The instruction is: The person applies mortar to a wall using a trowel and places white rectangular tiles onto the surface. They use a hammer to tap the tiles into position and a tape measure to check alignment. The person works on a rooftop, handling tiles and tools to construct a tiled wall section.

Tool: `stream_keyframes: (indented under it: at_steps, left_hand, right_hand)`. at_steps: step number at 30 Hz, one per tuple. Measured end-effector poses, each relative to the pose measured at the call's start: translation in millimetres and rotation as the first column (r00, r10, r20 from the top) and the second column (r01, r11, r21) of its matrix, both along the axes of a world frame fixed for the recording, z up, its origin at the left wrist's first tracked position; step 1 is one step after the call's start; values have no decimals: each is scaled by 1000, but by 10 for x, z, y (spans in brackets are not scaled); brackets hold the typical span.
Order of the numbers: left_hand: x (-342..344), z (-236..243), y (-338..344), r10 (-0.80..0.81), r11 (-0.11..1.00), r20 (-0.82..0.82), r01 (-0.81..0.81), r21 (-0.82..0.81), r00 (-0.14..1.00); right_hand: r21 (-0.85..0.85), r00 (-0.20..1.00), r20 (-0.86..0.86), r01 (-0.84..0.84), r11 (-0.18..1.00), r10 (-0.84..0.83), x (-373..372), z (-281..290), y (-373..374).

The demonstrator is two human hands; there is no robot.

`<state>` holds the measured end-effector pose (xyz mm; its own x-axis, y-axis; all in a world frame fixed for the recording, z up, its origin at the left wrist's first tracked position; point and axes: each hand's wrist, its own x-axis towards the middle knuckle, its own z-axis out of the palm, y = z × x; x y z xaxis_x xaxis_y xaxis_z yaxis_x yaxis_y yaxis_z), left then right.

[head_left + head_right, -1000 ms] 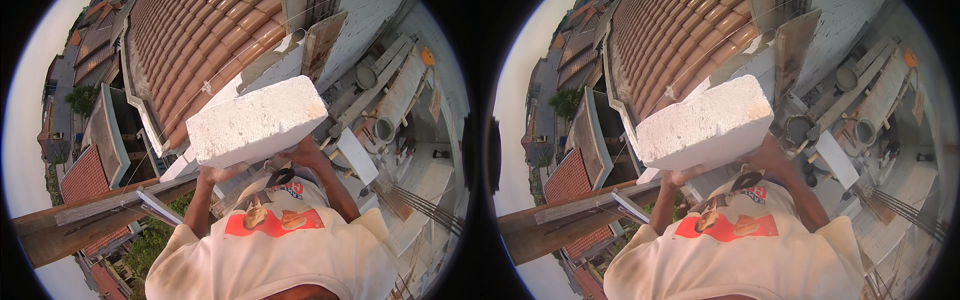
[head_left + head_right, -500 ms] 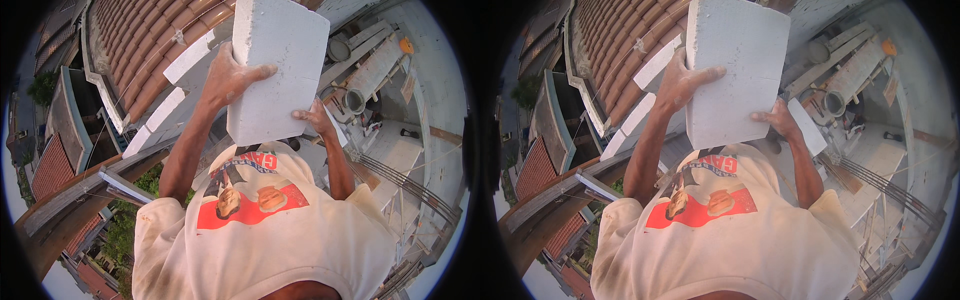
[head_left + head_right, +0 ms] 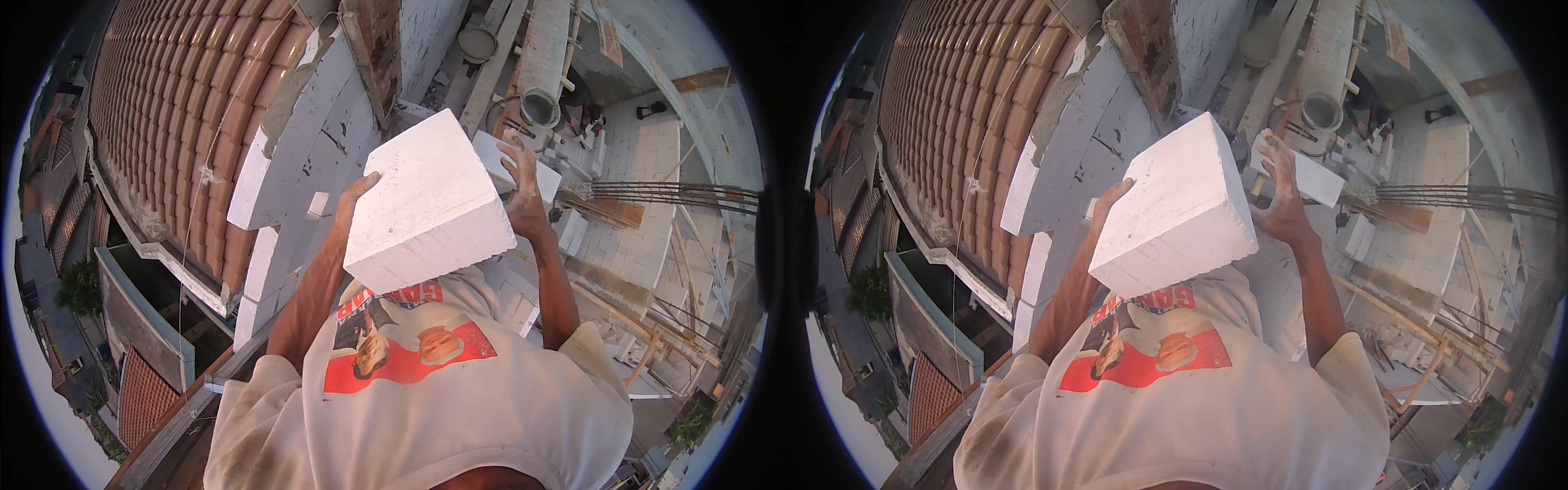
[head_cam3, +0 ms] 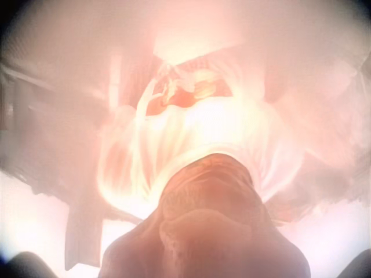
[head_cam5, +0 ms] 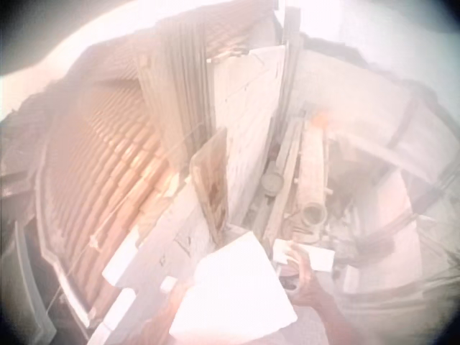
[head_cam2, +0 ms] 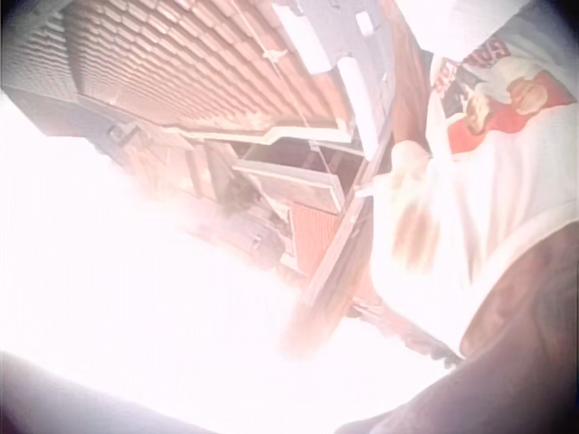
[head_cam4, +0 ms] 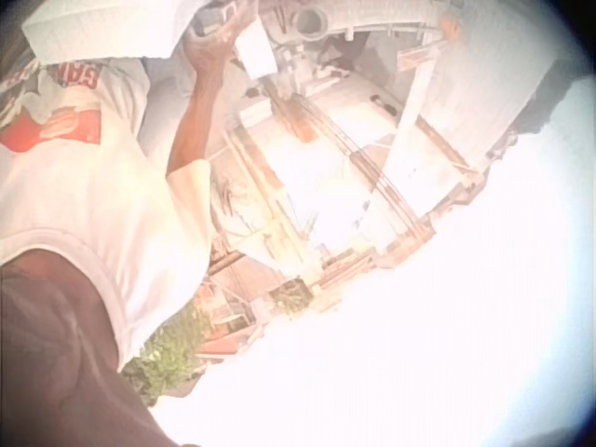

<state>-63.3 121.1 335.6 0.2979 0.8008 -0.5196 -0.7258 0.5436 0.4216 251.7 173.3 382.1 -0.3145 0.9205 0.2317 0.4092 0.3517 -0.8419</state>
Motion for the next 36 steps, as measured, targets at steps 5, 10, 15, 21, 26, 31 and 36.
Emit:
stream_keyframes:
  at_steps: [5,10,15,21,26,31,36]
  left_hand:
    - [41,419,-38,-145,980,-110,127,-154,983]
    - [-267,590,-32,-212,950,-143,169,-262,967]
    - [-609,189,-509,-453,889,99,441,123,886]
    - [-530,145,-944,45,867,-763,355,350,645]
    - [-631,1057,-485,429,790,-844,320,523,322]
    - [-909,2425,-390,540,817,-840,205,539,56]
    - [-1176,3514,-214,453,890,-803,252,380,-388]
  right_hand:
    - [321,834,398,-516,794,381,-145,334,280]
    - [141,892,-18,-445,884,452,-296,251,209]
    - [-150,945,-68,-328,933,321,-519,384,198]
    - [-395,781,-617,-412,821,96,-711,409,266]
    - [-302,328,-941,-693,655,-87,-1031,215,474]
    - [-109,87,-994,-857,504,-66,-1953,557,827]
    - [-42,513,-736,-686,727,442,-2396,719,1084]
